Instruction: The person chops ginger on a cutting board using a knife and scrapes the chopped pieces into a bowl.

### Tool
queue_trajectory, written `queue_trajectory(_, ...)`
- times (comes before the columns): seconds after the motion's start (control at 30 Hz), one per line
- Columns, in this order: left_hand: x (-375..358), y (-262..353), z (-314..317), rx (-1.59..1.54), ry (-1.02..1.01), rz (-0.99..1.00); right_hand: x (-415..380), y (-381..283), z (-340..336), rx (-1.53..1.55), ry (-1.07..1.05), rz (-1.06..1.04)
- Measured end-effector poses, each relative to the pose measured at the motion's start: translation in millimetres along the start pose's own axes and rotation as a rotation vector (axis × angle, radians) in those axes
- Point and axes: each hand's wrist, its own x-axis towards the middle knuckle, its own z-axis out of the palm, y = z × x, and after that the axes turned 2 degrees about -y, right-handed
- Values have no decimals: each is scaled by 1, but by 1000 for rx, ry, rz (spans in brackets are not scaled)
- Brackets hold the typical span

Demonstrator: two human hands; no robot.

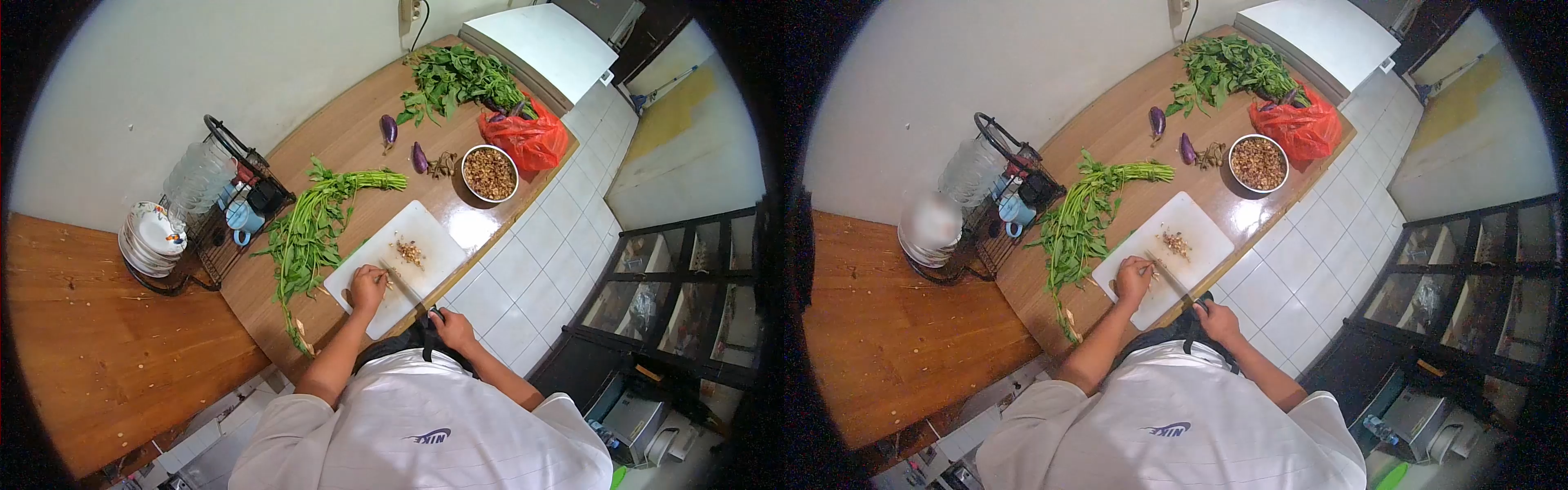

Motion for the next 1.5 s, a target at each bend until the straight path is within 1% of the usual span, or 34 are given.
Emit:
queue_trajectory(0.17,0,-5,5,-49,22,-49,-6,3,1,39,-67,43)
queue_trajectory(0.3,2,-7,4,-71,1,-88,-4,9,7,20,-49,11)
queue_trajectory(0.4,3,-8,4,-88,-14,-120,-3,7,6,49,-82,6)
queue_trajectory(0.5,4,-7,4,-83,-26,-141,0,7,7,65,-54,5)
queue_trajectory(0.6,6,-12,7,-65,-44,-130,4,-5,6,42,-72,2)
queue_trajectory(0.67,5,-12,9,-85,-54,-145,11,-20,2,-13,-1,-38)
queue_trajectory(0.73,8,-13,6,-93,-53,-158,12,-22,1,-37,11,-62)
queue_trajectory(0.8,6,-11,5,-24,-55,-129,8,-18,0,-84,59,-76)
queue_trajectory(0.83,6,-9,5,-21,-49,-130,7,-15,-1,-85,58,-83)
queue_trajectory(0.9,2,-8,4,-52,-35,-92,3,-9,-2,-88,39,-18)
queue_trajectory(0.93,0,-7,3,-54,-34,-95,3,-9,-2,-92,37,-18)
queue_trajectory(1.03,-1,-2,3,-55,-16,-67,3,-7,-6,-26,15,1)
queue_trajectory(1.23,-2,-10,7,-66,28,-148,-6,-7,1,3,-34,-22)
queue_trajectory(1.5,1,-10,4,-45,-30,-163,1,-4,6,29,-33,-16)
